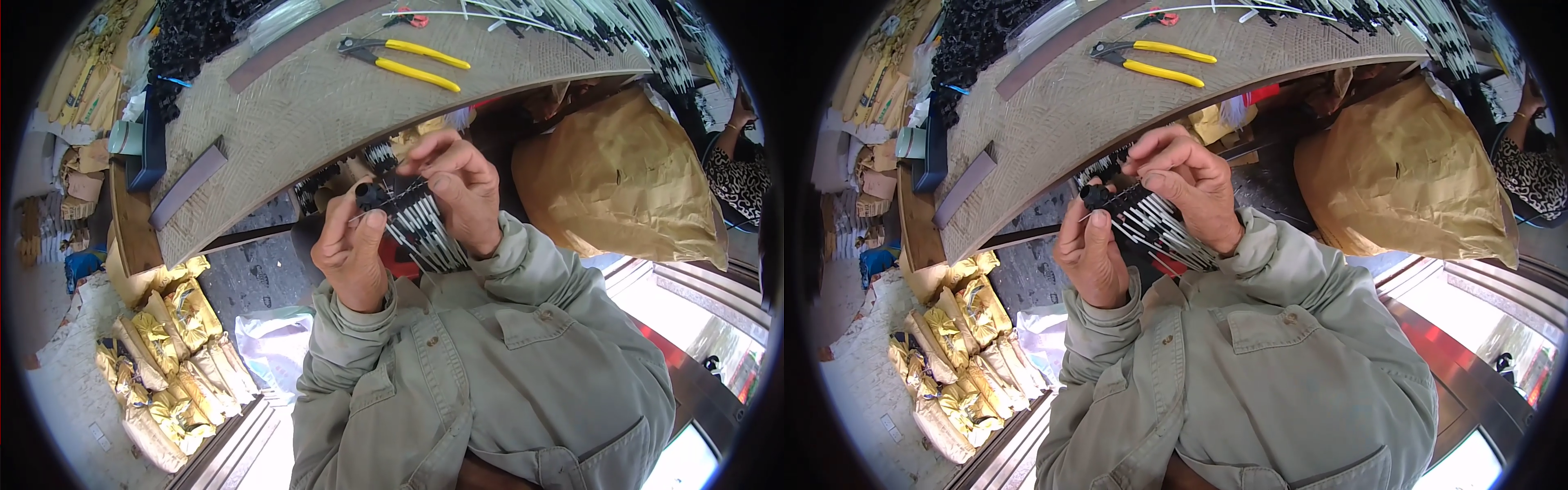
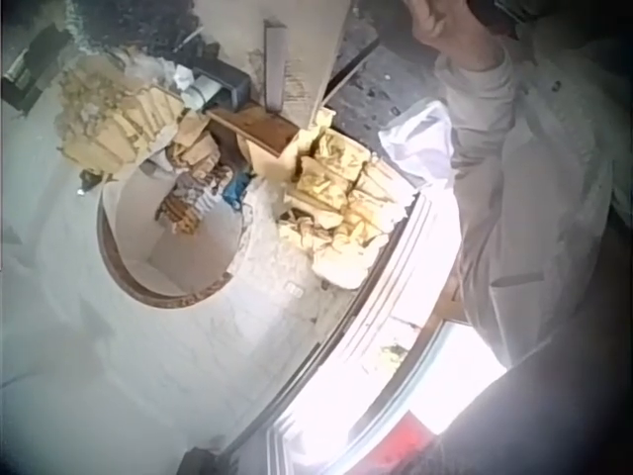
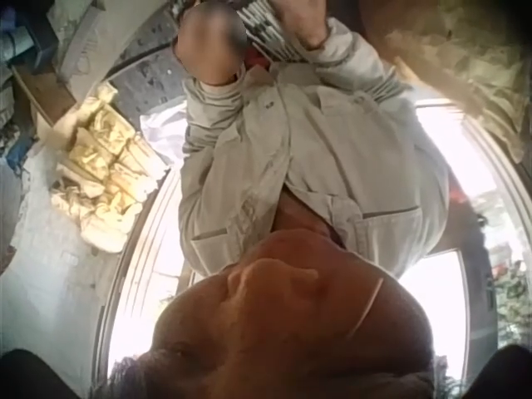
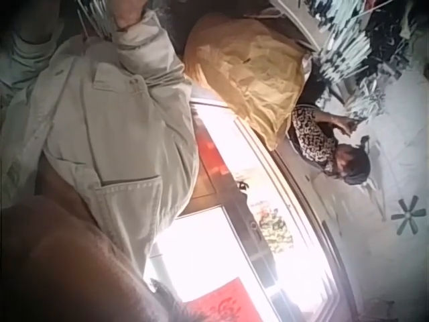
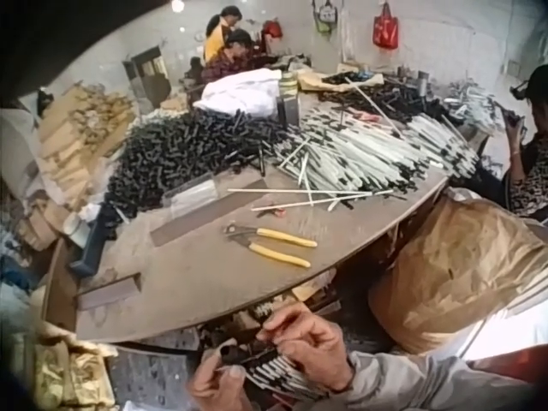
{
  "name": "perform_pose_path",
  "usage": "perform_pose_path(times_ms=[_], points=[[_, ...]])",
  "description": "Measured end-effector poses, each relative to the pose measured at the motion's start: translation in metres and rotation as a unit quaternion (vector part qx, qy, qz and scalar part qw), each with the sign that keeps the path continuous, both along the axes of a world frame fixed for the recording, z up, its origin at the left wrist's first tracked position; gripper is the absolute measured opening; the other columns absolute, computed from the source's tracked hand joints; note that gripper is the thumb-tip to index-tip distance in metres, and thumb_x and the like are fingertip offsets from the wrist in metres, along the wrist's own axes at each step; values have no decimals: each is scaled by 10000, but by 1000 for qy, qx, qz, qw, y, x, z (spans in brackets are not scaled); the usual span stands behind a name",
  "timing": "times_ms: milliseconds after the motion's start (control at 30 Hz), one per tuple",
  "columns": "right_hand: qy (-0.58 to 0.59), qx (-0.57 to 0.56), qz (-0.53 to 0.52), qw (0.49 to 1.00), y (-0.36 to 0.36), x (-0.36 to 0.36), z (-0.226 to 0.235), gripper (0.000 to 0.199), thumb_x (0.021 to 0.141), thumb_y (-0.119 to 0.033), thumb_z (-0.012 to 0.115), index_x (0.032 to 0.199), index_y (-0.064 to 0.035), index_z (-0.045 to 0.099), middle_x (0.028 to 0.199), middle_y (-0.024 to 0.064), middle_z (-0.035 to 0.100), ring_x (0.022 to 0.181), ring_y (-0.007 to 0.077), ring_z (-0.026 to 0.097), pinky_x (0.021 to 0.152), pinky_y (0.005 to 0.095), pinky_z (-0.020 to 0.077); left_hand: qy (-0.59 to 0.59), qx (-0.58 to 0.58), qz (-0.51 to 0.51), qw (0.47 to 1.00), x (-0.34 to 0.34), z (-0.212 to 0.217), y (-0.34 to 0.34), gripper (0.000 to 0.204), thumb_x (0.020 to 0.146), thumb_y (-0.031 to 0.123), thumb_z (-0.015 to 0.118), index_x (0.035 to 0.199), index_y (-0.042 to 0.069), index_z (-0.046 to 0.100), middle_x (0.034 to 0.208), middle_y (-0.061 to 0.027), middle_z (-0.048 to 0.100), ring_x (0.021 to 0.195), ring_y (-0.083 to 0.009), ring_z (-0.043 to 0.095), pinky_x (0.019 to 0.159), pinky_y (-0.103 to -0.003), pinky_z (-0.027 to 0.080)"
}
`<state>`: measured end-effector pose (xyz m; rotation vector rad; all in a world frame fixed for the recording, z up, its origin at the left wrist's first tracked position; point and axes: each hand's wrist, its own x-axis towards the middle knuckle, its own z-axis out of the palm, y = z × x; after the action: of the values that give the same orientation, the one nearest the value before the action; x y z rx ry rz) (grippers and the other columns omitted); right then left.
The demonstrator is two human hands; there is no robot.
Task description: Assembling wire bundles into connectors and trimming the excess using wire cutters.
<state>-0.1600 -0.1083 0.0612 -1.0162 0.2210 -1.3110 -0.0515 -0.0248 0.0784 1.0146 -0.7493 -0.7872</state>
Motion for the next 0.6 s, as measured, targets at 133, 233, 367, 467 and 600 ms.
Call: perform_pose_path(times_ms=[133, 233, 367, 467, 600], points=[[-47, 30, 16, 998, 3, 3, -3, 149, 845, -134, 590, 847, -1, 522, 1030, 153, 500, 876, 238, 594, 828, 361, 482, -6, 5, 8, 1000, 3, -3, 2, 327, 846, -7, 527, 1154, -109, 490, 1080, -165, 582, 969, -187, 568, 889, -293, 426], [-67, 53, 26, 996, 3, 4, -1, 267, 797, -119, 648, 992, -15, 498, 1039, 144, 501, 908, 236, 582, 828, 359, 480, 1, 1, 7, 1000, 3, -5, 2, 327, 847, -10, 521, 1157, -109, 484, 1081, -171, 580, 968, -191, 569, 880, -293, 433], [34, 95, 68, 993, 9, -1, 9, 550, 716, -80, 714, 1167, -45, 399, 1032, 97, 497, 952, 190, 537, 839, 315, 444, 5, -2, 8, 1000, 2, -5, 1, 320, 851, -1, 515, 1150, -112, 485, 1060, -174, 583, 944, -187, 571, 857, -289, 443], [102, 104, 123, 982, 11, -6, 5, 588, 702, -57, 716, 1181, -44, 375, 1017, 56, 490, 950, 143, 506, 842, 274, 407, -25, 24, 17, 999, 4, -3, 2, 316, 856, 29, 521, 1135, -117, 494, 1041, -167, 585, 919, -179, 568, 848, -286, 441], [142, 96, 185, 968, 9, -10, 6, 369, 753, -61, 680, 1034, -50, 442, 971, 23, 461, 928, 95, 458, 808, 242, 373, -74, 22, 30, 997, 2, 1, 1, 318, 856, 56, 530, 1118, -122, 504, 1017, -163, 590, 906, -173, 565, 847, -286, 436]])
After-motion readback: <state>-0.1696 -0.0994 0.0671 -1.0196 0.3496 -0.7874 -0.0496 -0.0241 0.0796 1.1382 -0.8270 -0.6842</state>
